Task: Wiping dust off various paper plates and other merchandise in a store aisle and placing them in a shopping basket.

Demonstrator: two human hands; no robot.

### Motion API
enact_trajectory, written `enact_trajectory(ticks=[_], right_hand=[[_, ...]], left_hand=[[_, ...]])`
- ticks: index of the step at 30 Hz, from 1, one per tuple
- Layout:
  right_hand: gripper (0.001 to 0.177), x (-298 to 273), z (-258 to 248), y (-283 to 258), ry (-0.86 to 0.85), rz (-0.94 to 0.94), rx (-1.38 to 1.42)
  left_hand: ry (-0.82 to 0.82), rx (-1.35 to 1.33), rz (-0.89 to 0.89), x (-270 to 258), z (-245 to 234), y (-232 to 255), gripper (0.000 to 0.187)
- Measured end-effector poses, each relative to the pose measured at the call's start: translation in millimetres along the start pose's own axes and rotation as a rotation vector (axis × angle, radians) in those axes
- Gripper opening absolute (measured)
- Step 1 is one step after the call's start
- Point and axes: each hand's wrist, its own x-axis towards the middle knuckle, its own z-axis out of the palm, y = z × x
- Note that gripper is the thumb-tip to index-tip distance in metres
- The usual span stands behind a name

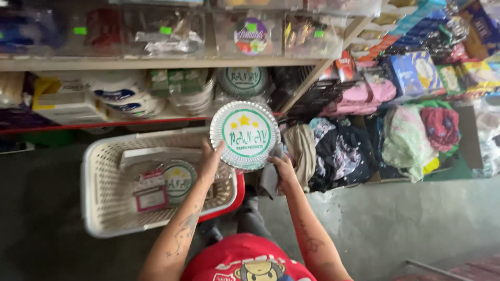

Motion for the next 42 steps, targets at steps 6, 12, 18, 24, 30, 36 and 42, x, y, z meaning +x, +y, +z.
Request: enact_trajectory(ticks=[6, 12, 18, 24, 30, 36, 42], right_hand=[[0.046, 95.0, -19.4, -19.5, 0.061, -0.058, -0.012], [0.048, 223.9, -19.9, -26.3, -0.025, -0.064, -0.191], [0.047, 319.7, 1.3, -54.3, -0.041, -0.089, -0.149], [0.047, 375.5, 26.5, -79.6, -0.057, -0.112, -0.22], [0.066, 313.8, 20.1, -49.3, 0.065, -0.202, -0.544], [0.07, 101.6, 73.1, -67.2, 0.06, -0.077, -0.496], [0.075, 58.5, 196.8, 29.3, -0.48, -0.537, -1.044]], left_hand=[[-0.163, 0.289, -0.052, 113.1, 74.0, -74.1, 0.095], [0.013, 0.399, -0.005, 225.1, 129.2, -96.8, 0.088], [0.196, 0.271, 0.086, 270.6, 160.2, -55.2, 0.079], [0.327, 0.256, 0.475, 335.0, 168.1, -42.6, 0.073], [0.33, 0.634, 0.315, 277.5, 121.0, -52.2, 0.064], [-0.16, -0.157, -0.242, 146.5, -40.5, -82.8, 0.064], [0.321, 0.582, -0.336, 229.1, -217.4, -338.7, 0.04]])
